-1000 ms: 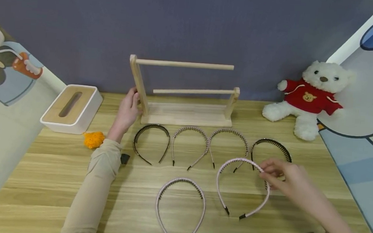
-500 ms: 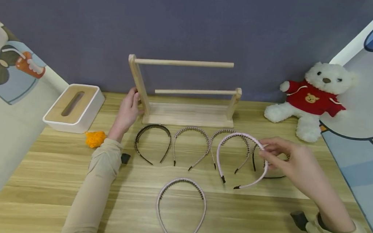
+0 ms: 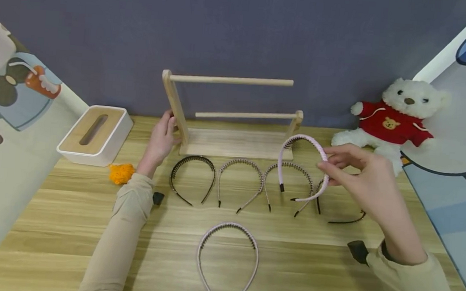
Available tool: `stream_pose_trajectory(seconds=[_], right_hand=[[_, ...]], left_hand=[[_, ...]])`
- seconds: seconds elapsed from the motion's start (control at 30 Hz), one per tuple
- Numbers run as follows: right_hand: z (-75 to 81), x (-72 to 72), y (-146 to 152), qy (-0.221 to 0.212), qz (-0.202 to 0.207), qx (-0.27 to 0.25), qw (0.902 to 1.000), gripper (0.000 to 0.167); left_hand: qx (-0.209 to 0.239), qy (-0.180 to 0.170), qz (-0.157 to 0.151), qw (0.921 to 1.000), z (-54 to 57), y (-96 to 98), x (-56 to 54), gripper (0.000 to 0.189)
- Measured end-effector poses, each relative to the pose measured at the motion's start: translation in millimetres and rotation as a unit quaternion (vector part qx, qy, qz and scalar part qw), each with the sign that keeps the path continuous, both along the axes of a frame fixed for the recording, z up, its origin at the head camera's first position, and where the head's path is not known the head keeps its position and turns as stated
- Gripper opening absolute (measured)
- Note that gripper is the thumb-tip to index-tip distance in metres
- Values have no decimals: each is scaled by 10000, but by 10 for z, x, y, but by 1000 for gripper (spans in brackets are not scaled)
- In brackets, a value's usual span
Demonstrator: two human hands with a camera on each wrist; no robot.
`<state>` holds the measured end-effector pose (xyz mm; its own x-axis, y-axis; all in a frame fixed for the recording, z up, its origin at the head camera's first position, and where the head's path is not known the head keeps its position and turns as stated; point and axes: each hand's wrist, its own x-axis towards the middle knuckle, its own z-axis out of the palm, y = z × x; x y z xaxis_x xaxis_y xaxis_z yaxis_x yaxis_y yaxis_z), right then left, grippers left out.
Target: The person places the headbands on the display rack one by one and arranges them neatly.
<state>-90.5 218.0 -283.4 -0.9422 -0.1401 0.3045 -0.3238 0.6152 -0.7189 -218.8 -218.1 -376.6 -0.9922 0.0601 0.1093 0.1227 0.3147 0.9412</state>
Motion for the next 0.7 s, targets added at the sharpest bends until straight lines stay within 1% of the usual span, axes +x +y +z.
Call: stream_pose_trajectory(seconds=[0.13, 0.33, 0.5, 0.7], right_hand=[[40, -67, -25, 95, -35, -228, 9997, 27], [97, -171, -56, 293, -58, -596, 9978, 25], [130, -255, -52, 389, -157, -655, 9970, 24], [177, -340, -61, 482, -268, -682, 9961, 24]], left_hand=[[32, 14, -5, 10000, -4, -5, 13, 56], [69, 7, -39, 10000, 22, -14, 46, 56], [179, -46, -68, 9998, 35, -12, 57, 55], [349, -65, -69, 9993, 20, -10, 34, 54]])
